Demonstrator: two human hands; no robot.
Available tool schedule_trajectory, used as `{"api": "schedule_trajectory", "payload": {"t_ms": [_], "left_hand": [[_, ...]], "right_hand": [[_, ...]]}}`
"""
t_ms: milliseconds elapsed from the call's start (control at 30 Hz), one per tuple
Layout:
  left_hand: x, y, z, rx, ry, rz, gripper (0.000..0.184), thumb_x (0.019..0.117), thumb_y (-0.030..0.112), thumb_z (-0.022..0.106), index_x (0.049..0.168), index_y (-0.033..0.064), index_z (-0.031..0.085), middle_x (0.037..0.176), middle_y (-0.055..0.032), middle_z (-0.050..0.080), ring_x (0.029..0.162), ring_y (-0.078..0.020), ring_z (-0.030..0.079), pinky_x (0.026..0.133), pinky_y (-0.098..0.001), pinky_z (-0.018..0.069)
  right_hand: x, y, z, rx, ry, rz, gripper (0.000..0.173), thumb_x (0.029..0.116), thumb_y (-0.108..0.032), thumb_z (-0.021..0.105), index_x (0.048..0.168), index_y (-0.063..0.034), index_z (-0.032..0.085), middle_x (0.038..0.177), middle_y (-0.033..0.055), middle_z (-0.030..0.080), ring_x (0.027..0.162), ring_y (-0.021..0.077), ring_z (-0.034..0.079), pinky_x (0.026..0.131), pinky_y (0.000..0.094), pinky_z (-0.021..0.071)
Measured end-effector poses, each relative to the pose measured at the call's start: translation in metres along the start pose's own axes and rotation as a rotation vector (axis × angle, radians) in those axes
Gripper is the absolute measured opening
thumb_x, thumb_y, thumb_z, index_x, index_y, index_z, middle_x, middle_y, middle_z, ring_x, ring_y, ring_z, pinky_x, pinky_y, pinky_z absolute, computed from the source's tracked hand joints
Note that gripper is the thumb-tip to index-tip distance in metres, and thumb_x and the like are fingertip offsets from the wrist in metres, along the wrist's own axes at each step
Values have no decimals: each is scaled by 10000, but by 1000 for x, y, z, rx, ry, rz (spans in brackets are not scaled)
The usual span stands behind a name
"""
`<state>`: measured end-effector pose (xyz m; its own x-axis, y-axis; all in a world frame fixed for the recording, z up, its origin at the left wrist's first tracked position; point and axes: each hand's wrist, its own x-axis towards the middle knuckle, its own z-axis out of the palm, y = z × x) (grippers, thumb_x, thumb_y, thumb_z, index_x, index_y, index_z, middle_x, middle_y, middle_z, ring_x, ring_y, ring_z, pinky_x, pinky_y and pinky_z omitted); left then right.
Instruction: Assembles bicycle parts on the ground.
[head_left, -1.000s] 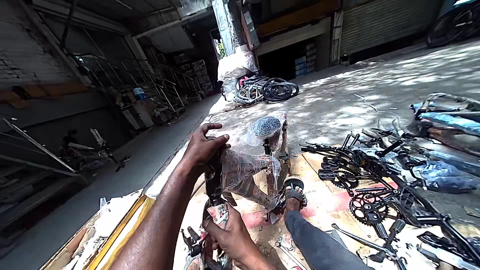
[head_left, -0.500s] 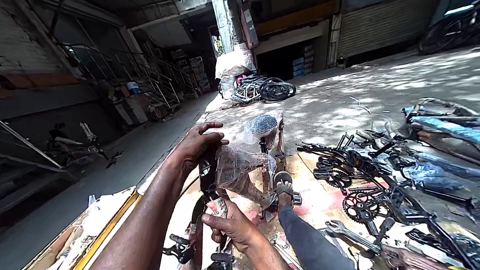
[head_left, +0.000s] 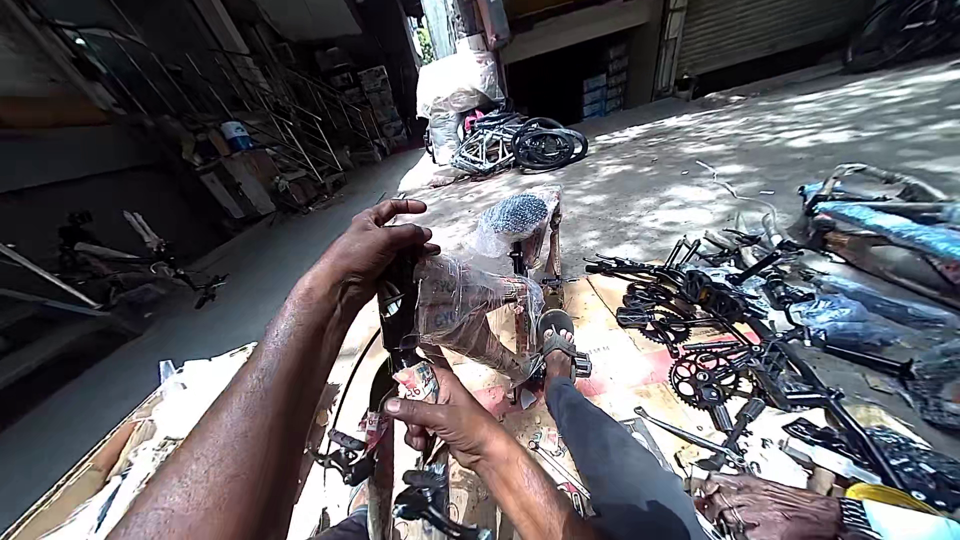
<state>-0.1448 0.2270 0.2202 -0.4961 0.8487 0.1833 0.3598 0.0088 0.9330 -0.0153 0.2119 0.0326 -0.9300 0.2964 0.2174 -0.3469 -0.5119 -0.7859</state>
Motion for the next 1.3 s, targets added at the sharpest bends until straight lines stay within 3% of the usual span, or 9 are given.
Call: {"api": "schedule_trajectory", "payload": {"t_ms": [133,367,500,600,700,867,967,1100,1300], "left_hand": [[2,-18,-24,-162,-270,103,496,958,132,510,1452,175,475,868,-59,715,788,-127,725,753,-265,612],[-9,-6,22,213,366,114,555,812,262,868,1267,118,585,893,-99,721,712,-188,694,673,-375,582],[-1,-3,-2,-50,-59,46,347,1002,86,560,1345,140,556,866,-70,694,739,-142,712,675,-274,604],[7,-20,-26,-252,-370,159,446,975,137,486,1413,209,525,826,-13,705,793,-112,727,781,-271,618],[0,-17,-16,-188,-140,142,456,992,93,541,1441,149,483,970,-119,737,843,-169,737,726,-285,610],[-7,-4,22,152,328,82,455,844,222,839,1223,115,611,852,-62,737,674,-148,708,616,-290,590],[0,3,10,-1,107,27,339,963,65,635,1297,105,595,871,-81,695,711,-165,708,653,-295,607],[10,-17,-20,-220,-385,176,432,989,148,494,1418,194,518,780,10,675,771,-122,710,865,-323,604],[-5,-4,19,9,223,94,477,883,167,791,1306,102,579,867,-93,732,699,-163,712,626,-289,596]], "right_hand": [[8,6,-17,82,-134,48,104,939,-93,679,1002,-79,597,569,-15,520,471,67,515,504,229,486],[-4,10,47,-467,478,-93,709,903,-333,769,1489,-121,431,922,92,709,744,194,708,687,417,619],[-4,-2,6,-32,81,15,291,913,-52,699,1178,-68,581,650,32,558,510,91,548,506,234,504],[7,2,-17,66,-96,78,125,911,-68,682,998,-80,594,563,-11,519,468,66,513,496,221,476],[1,-5,15,-97,183,32,307,929,-114,739,1185,-33,590,676,58,578,521,107,561,506,246,512],[-3,7,44,-410,441,-76,684,907,-321,773,1479,-135,448,897,88,699,700,179,692,655,387,612],[-2,-5,13,-72,147,-6,373,911,-86,736,1242,-74,566,704,70,592,533,117,573,515,254,526],[10,1,-29,113,-177,60,80,907,-97,690,929,-98,613,542,-30,499,455,58,501,493,220,473],[-5,2,40,-377,448,-62,584,899,-336,783,1379,-120,530,856,87,692,659,180,681,615,378,607]]}}
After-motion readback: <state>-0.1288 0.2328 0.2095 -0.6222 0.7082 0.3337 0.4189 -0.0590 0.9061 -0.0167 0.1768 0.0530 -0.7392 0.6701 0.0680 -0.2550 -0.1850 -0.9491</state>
